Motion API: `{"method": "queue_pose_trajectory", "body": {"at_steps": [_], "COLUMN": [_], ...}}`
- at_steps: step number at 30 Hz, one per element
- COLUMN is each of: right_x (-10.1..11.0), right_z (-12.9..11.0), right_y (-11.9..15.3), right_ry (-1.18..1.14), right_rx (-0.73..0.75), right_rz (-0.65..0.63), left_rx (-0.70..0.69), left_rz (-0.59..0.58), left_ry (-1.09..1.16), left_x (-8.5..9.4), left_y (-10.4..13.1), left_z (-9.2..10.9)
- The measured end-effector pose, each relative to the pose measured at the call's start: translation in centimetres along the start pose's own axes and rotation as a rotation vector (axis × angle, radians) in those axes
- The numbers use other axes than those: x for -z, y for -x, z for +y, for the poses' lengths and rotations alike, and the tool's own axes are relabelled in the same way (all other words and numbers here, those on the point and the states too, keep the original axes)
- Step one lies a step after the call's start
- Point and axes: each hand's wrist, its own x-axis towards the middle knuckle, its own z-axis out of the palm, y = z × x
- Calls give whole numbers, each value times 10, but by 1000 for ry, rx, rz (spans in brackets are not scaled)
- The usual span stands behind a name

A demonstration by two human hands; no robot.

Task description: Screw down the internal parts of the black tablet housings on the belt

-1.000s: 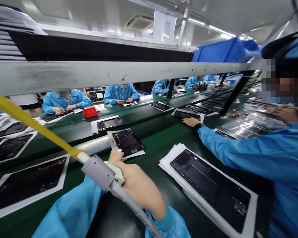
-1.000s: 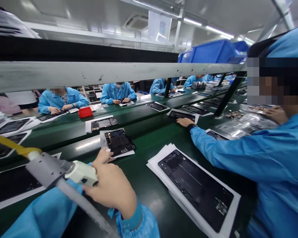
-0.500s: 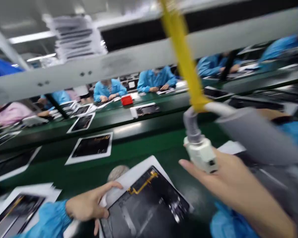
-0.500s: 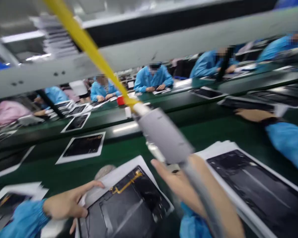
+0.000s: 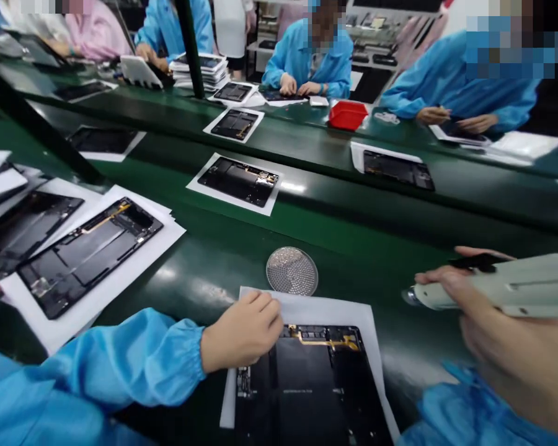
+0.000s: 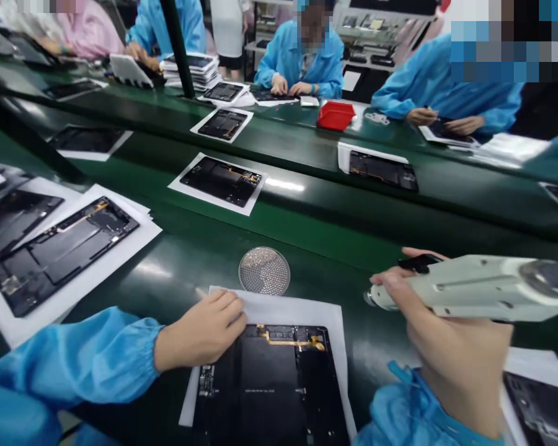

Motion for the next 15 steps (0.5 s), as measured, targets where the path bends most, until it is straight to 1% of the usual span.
{"method": "queue_pose_trajectory", "body": {"at_steps": [3,4,5,7,9,12,15], "right_x": [-14,-18,-21,-29,-38,-54,-68], "right_z": [8,12,15,18,16,6,-2], "right_y": [-3,-4,-3,0,7,21,34], "right_ry": [-53,-60,-73,-140,-238,-333,-385], "right_rx": [-125,-154,-153,-83,7,53,56], "right_rz": [-122,-143,-150,-145,-146,-187,-248], "left_rx": [-31,-29,-27,-9,22,36,71], "left_rz": [26,50,83,162,223,236,245], "left_ry": [62,82,95,100,92,127,176], "left_x": [-18,-21,-24,-27,-27,-27,-26], "left_y": [-9,-11,-12,-14,-14,-14,-14], "left_z": [-3,-5,-5,-6,-5,-5,-5]}}
